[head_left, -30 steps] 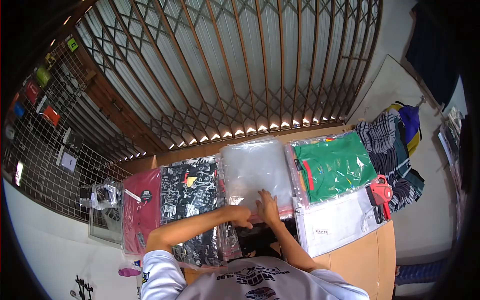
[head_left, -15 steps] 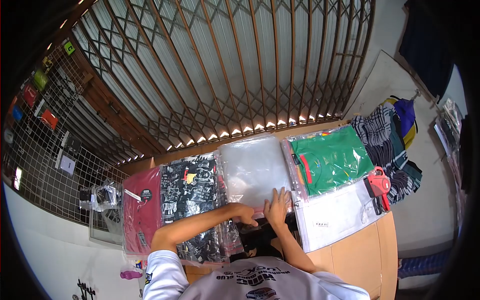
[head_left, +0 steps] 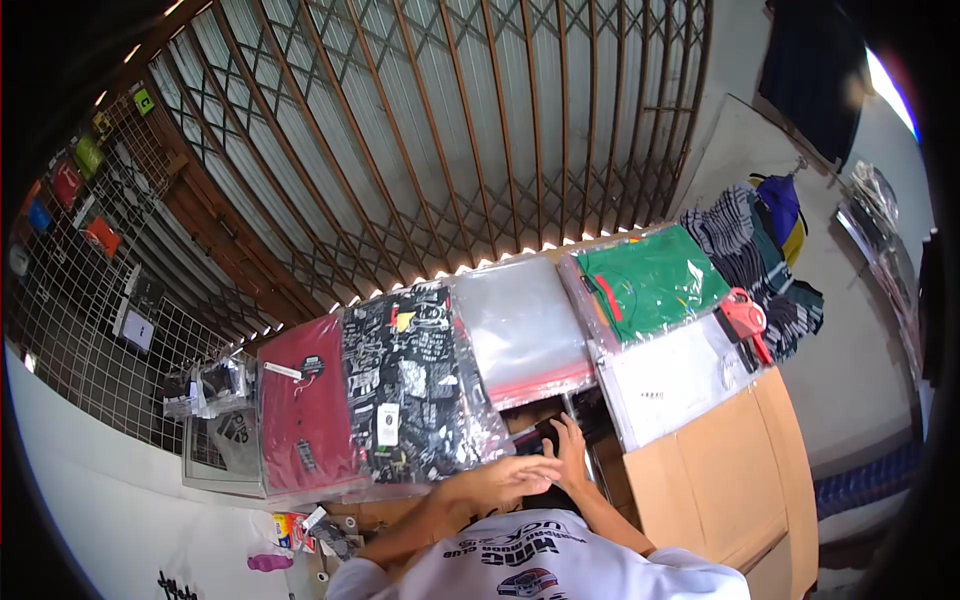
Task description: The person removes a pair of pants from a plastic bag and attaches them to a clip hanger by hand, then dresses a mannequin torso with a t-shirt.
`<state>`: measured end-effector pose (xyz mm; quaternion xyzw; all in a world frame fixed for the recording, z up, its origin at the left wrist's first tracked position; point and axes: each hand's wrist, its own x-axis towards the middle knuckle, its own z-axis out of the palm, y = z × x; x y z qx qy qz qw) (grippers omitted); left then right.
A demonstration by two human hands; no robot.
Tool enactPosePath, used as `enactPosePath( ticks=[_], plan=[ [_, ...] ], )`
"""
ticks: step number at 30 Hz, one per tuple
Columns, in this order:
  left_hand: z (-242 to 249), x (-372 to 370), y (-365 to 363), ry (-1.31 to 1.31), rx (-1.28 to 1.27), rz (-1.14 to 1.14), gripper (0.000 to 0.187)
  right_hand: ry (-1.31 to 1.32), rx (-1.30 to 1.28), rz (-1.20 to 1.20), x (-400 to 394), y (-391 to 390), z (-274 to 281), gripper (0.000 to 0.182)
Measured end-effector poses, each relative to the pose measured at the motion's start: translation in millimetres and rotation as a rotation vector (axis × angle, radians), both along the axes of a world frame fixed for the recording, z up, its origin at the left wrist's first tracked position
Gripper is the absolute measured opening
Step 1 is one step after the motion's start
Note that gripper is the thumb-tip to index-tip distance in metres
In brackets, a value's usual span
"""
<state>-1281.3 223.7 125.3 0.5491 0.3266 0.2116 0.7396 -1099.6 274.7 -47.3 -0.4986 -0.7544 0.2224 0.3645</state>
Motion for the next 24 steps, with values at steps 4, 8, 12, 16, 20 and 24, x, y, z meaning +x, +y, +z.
enactPosePath(
  ticks=[4,8,12,16,20,24],
  plan=[
    [-67,-15,-83,-0.030,-0.084,0.117,0.046,0.031,-0.230,0.007,20,-66,-18,0.034],
    [-150,-40,-172,0.152,-0.160,0.347,0.054,0.096,-0.422,-0.045,33,-138,-52,0.029],
    [-195,-68,-260,0.600,-0.102,0.393,0.070,0.065,-0.626,-0.112,54,-215,-90,0.027],
    [-215,-77,-318,0.662,-0.122,0.383,0.073,0.002,-0.686,-0.293,78,-290,-102,0.023],
    [-217,-61,-332,0.675,-0.085,0.293,0.072,0.156,-0.754,-0.570,124,-371,-151,0.020],
    [-225,-26,-319,0.744,0.129,0.118,0.070,0.309,-1.010,-0.943,168,-452,-168,0.018]
  ],
)
